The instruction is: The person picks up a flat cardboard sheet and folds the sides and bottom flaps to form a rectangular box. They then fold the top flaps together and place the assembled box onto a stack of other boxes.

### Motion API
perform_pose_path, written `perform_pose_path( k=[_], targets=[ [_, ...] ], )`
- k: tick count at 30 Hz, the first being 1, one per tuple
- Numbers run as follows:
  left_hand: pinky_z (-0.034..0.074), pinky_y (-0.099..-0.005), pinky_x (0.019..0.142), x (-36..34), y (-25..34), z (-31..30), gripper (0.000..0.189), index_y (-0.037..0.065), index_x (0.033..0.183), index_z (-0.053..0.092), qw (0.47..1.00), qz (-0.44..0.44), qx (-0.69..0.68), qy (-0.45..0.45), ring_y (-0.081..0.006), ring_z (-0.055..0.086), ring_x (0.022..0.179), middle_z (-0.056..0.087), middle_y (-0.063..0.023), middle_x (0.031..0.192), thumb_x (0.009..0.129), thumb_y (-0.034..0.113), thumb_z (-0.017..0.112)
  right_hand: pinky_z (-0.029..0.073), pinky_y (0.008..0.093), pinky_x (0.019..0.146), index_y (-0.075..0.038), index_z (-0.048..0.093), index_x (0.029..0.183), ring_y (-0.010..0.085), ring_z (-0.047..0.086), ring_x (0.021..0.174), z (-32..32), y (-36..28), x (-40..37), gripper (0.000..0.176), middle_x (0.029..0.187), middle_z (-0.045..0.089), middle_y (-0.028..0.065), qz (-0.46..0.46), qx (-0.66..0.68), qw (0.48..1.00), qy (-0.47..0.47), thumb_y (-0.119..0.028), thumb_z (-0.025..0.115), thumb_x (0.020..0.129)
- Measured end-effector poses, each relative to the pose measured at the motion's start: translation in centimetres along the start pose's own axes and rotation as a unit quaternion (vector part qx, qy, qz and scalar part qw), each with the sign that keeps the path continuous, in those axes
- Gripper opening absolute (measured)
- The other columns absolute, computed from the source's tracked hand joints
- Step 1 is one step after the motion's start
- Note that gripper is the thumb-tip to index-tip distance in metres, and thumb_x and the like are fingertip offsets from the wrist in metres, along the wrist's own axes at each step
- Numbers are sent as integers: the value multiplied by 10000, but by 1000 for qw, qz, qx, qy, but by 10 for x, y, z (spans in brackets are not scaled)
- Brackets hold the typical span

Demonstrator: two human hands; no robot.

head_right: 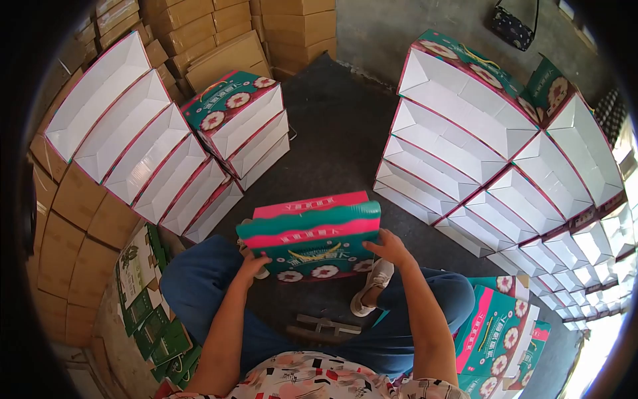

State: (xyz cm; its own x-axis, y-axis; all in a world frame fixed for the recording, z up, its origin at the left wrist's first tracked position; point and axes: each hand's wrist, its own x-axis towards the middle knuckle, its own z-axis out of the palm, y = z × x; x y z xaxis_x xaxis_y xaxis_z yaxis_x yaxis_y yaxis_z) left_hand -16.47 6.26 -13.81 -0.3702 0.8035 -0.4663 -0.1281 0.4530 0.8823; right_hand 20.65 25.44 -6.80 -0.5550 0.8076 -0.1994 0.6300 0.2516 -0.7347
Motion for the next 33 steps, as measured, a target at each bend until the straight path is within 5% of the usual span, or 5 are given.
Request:
perform_pose_path(
  k=[15,21,27,29,33],
  targets=[
    [402,-312,931,-75,291,57,441,3,1257,428,855,457,-244,18,-164,512,1097,518,-84,1202,896,197,591,396,332,962,1,458,1329,230,521,1135,-217,-259,-93,499,1255,554,165,-386,-92,791,467,-190,620,897],
    [403,-321,951,-67,481,141,542,2,1316,438,798,597,-60,-55,-204,534,1112,562,-112,1205,872,248,626,363,257,991,-2,469,1336,152,514,1143,-396,-272,-94,511,1253,559,116,-304,-31,784,540,-316,543,941],
    [469,-370,859,36,582,242,708,-24,1256,485,812,574,110,13,-293,579,1051,600,-205,1131,805,499,640,412,378,962,-61,475,1324,383,536,1144,-521,-175,-20,509,1242,535,268,-156,-240,726,625,-368,510,919],
    [425,-365,929,28,575,250,741,-40,1275,451,835,541,99,-1,-259,512,1149,554,-180,1213,833,533,609,402,398,970,-97,509,1291,367,534,1141,-528,-149,-16,454,1218,553,245,-131,-531,595,589,-361,486,922],
    [412,-388,946,22,547,256,689,-21,1297,428,855,514,26,-68,-264,496,1161,517,-191,1258,872,511,541,410,381,949,-87,544,1251,342,541,1124,-484,-172,-26,436,1203,567,202,-104,-370,739,553,-370,482,926]
  ],
)
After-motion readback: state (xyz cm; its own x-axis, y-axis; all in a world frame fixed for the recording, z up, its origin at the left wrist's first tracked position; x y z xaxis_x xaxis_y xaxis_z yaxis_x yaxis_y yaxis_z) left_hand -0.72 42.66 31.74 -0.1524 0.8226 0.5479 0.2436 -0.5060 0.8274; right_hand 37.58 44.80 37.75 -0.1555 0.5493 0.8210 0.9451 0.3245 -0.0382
